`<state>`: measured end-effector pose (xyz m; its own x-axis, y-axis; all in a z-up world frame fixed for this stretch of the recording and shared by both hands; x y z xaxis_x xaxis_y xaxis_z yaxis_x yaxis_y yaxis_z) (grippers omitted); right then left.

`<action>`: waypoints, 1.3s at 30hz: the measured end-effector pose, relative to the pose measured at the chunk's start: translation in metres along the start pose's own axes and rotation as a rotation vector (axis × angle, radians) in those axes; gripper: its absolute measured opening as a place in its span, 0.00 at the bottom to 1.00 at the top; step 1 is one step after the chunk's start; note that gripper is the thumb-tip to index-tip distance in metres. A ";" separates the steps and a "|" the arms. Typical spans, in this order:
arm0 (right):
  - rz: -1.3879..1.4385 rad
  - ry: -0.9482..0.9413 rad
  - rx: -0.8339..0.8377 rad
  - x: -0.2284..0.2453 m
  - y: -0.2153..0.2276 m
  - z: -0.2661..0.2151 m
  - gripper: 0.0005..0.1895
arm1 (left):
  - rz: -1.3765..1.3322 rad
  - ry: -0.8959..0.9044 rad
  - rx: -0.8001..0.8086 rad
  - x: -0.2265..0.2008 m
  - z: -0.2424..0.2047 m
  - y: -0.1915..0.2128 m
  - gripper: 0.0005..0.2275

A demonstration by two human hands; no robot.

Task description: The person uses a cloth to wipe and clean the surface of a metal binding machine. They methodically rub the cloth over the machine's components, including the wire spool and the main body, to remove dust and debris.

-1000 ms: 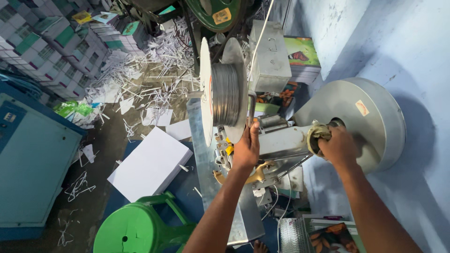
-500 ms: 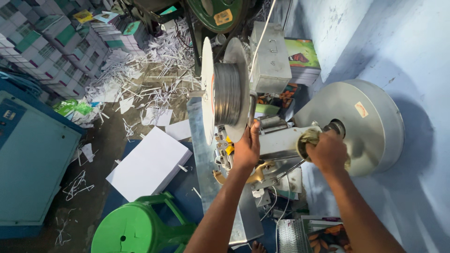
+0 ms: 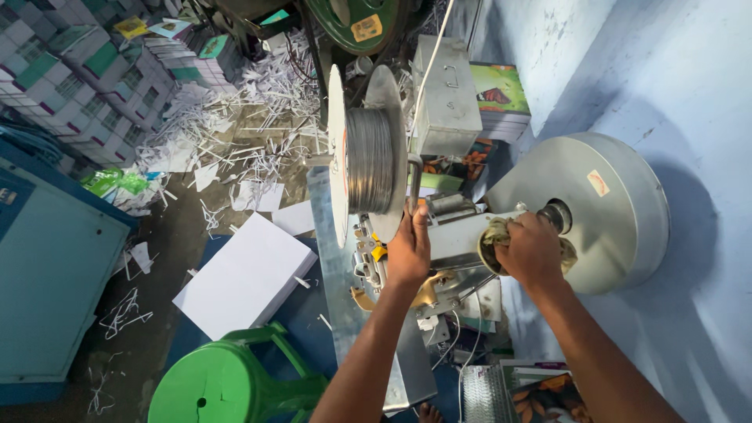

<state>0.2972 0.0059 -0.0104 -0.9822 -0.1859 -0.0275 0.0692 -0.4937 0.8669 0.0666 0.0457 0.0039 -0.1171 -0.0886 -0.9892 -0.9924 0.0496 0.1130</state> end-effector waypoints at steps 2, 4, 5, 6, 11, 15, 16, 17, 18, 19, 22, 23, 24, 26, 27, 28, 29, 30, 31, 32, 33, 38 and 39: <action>-0.008 0.003 0.013 -0.001 0.001 0.002 0.12 | -0.062 -0.081 -0.011 -0.003 -0.002 0.000 0.24; -0.020 -0.003 0.026 0.000 0.001 0.004 0.12 | -0.069 -0.101 -0.008 -0.005 -0.004 0.001 0.24; -0.035 -0.002 0.043 0.000 0.000 0.006 0.12 | -0.073 -0.112 -0.008 -0.006 -0.004 0.001 0.23; -0.050 -0.001 0.060 0.001 0.000 0.007 0.12 | -0.080 -0.117 -0.002 -0.007 -0.005 0.002 0.23; -0.066 -0.008 0.100 0.004 0.004 0.010 0.12 | -0.057 -0.090 0.000 -0.011 -0.006 0.002 0.22; -0.093 0.004 0.135 0.005 0.004 0.013 0.12 | -0.050 -0.103 -0.021 -0.013 -0.007 0.002 0.22; -0.101 0.011 0.149 0.003 0.005 0.013 0.13 | -0.051 -0.095 -0.022 -0.014 -0.007 0.001 0.22; -0.097 0.012 0.146 0.005 0.004 0.014 0.12 | -0.049 -0.087 -0.026 -0.014 -0.007 0.003 0.22; -0.093 0.013 0.142 0.007 0.004 0.014 0.11 | -0.047 -0.115 -0.032 -0.015 -0.007 0.004 0.21; -0.093 0.013 0.140 0.007 0.004 0.014 0.11 | -0.049 -0.143 -0.036 -0.016 -0.007 0.003 0.21; -0.057 0.011 0.195 0.012 0.002 0.017 0.12 | -0.038 -0.149 -0.043 -0.016 -0.007 0.002 0.21; -0.022 0.039 0.154 0.017 0.002 0.017 0.13 | -0.030 -0.136 -0.042 -0.015 -0.007 0.002 0.21; 0.013 0.066 0.112 0.023 0.002 0.018 0.14 | -0.031 -0.134 -0.044 -0.014 -0.007 0.002 0.21; 0.052 0.083 0.102 0.035 0.001 0.021 0.12 | -0.031 -0.131 -0.046 -0.012 -0.006 0.001 0.21; 0.055 0.073 0.133 0.041 0.000 0.023 0.11 | -0.038 -0.128 -0.041 -0.011 -0.005 0.001 0.21; 0.059 0.064 0.163 0.045 -0.001 0.024 0.09 | -0.044 -0.124 -0.036 -0.009 -0.006 0.000 0.22; 0.075 0.067 0.166 0.050 0.000 0.027 0.09 | -0.049 -0.122 -0.034 -0.008 -0.005 0.000 0.22; 0.091 0.071 0.169 0.055 0.001 0.029 0.09 | -0.037 -0.113 -0.033 -0.007 -0.004 0.001 0.23; 0.105 0.074 0.172 0.059 0.001 0.031 0.10 | -0.025 -0.103 -0.031 -0.006 -0.003 0.000 0.23; 0.105 0.089 0.161 0.064 0.001 0.033 0.10 | -0.014 -0.093 -0.028 -0.004 -0.002 0.001 0.24; 0.103 0.101 0.152 0.069 0.001 0.035 0.10 | -0.009 -0.020 -0.007 -0.001 -0.001 0.001 0.24; 0.158 0.132 0.159 0.085 -0.002 0.038 0.07 | -0.052 -0.288 -0.051 0.002 0.002 0.000 0.22; 0.160 0.134 0.177 0.087 -0.002 0.039 0.08 | -0.051 -0.305 -0.068 0.003 0.004 -0.001 0.21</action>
<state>0.2046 0.0241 0.0047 -0.9285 -0.3662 0.0615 0.1786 -0.2953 0.9386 0.0672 0.0497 0.0003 -0.0598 0.2137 -0.9751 -0.9982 -0.0146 0.0581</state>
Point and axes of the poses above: each hand's wrist, its own z-axis towards the middle knuckle, its own y-axis out of the back of the hand, x = y × z, the point moved 2 cm from there along z, towards the middle knuckle, and after that the axes turned 11 degrees about y, right-handed, at the moved point
